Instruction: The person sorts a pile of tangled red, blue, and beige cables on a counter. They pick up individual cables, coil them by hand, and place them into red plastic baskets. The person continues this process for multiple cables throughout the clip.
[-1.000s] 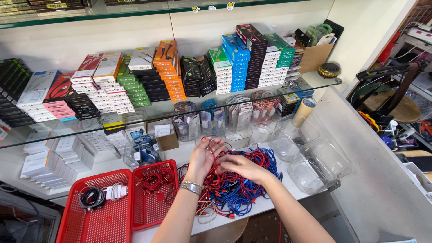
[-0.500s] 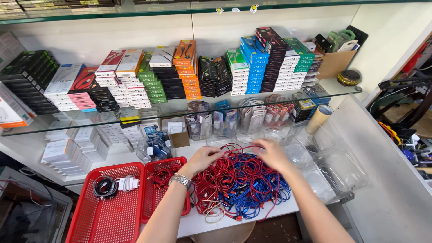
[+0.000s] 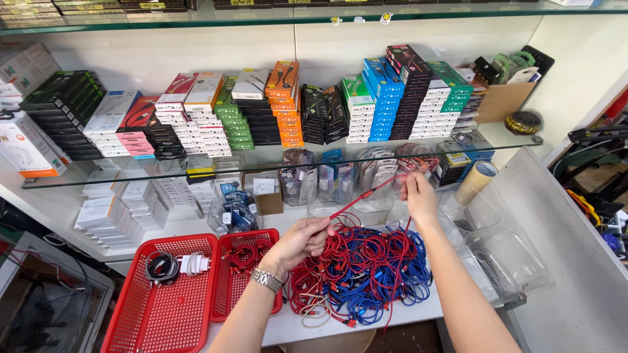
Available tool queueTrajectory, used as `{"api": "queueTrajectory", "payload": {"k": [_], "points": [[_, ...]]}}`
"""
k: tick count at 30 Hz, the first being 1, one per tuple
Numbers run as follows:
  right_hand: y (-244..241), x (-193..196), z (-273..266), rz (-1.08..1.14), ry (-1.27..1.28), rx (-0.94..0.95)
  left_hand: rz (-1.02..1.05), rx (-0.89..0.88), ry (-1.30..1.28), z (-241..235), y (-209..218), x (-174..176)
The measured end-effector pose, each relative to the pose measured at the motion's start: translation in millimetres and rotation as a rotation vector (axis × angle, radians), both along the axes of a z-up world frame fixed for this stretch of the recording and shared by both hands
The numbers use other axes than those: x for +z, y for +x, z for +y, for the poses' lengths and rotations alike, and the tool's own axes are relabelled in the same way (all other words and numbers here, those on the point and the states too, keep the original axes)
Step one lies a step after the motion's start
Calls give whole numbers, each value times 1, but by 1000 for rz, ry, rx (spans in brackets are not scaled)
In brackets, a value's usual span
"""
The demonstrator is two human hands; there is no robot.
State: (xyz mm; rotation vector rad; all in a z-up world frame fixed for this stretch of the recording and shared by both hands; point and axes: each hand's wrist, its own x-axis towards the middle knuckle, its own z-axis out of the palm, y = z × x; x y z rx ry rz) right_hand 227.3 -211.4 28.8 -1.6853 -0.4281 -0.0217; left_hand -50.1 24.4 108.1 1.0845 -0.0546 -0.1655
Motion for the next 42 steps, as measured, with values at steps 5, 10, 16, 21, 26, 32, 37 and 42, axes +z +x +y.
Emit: {"api": "queueTrajectory", "payload": {"k": [5, 10, 16, 21, 26, 32, 37, 42], "points": [[-67, -64, 31, 391, -123, 109, -225, -58, -309, -28, 11, 44], [-184, -50, 67, 475, -264, 569, -296, 33, -8, -29, 69, 44], [-202, 21, 36, 664, -361, 1054, -183, 255, 1231, 51, 97, -19], [-123, 52, -14, 440, -88, 598, 158, -177, 1024, 54, 57, -57], [-74, 33, -11, 273, -25, 336, 5, -247, 108, -6, 22, -29], [-131, -5, 32, 376, -128, 237, -133, 60, -255, -29, 42, 18], [-205, -4, 52, 468, -219, 689, -98, 255, 387, -2, 74, -2], [-175, -1, 31, 452, -283, 744, -126, 276, 1230, 30, 57, -70]]}}
